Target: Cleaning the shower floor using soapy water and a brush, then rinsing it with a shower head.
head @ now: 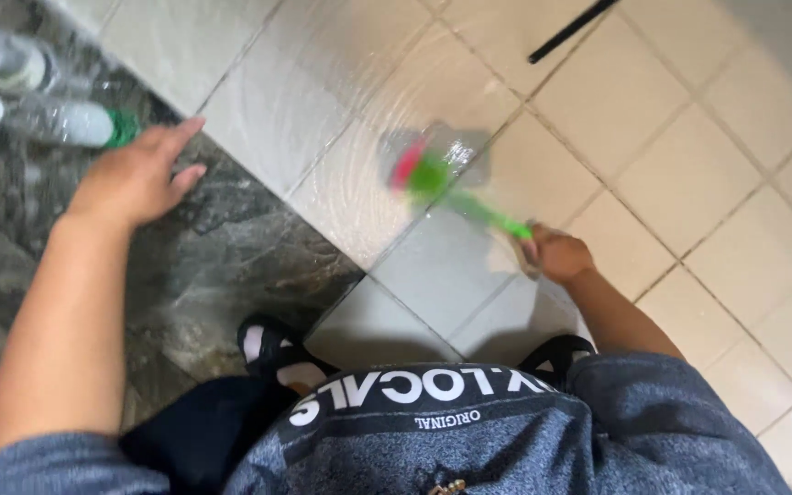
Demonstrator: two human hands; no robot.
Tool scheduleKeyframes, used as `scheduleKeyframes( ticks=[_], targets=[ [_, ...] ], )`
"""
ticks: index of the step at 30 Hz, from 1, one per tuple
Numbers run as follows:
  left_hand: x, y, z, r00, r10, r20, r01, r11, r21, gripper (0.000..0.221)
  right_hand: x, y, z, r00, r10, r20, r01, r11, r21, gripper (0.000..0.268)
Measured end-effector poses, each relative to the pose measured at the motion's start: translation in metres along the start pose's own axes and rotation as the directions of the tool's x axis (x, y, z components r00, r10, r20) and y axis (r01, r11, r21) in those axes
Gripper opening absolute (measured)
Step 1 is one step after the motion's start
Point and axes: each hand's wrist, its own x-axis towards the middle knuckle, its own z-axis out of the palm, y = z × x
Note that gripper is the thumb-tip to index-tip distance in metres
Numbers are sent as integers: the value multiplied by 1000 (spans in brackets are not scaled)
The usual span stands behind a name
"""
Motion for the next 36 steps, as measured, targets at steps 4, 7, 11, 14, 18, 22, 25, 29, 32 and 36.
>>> scheduleKeyframes(
  ticks=[4, 7, 11, 14, 18, 22, 25, 29, 32, 36],
  targets=[
    [-5, 13, -19, 999, 22, -29, -21, 999, 35, 66, 0, -24, -71, 931, 107, 350, -78, 992, -94, 45],
    [-3, 17, -22, 999, -6, -48, 9, 999, 50, 66, 19, -1, -13, 869, 494, -18, -490, 865, 109, 55],
    [1, 12, -20, 998, 42, -45, -41, 998, 39, 67, 8, -5, 13, 998, 58, -13, -57, 998, 23, 56],
    [3, 12, -20, 998, 59, -26, -58, 997, 43, 66, -5, -69, -70, 979, 102, 174, -98, 995, -34, 58],
    [13, 13, -19, 999, 32, 26, -32, 999, 18, 67, -15, 15, 23, 863, 497, -88, -471, 855, 216, 59],
    [29, 2, -8, 996, 64, 65, -66, 997, 27, 68, -32, 17, 8, 995, 98, 29, -92, 983, -158, 60],
    [34, 7, -14, 995, 60, 74, -61, 998, 14, 68, -36, 12, -24, 961, 249, 122, -240, 967, -84, 64],
    [41, 12, -11, 995, 29, 94, -28, 1000, -12, 67, -28, -13, -16, 897, 441, 28, -442, 890, 114, 59],
    [46, 16, -12, 994, 44, 97, -45, 999, 8, 67, -26, -19, -24, 989, 110, 98, -103, 992, -68, 53],
    [39, 15, -13, 997, 51, 55, -50, 999, -13, 65, -3, -1, -34, 952, 147, -268, -183, 977, -113, 49]
  ],
)
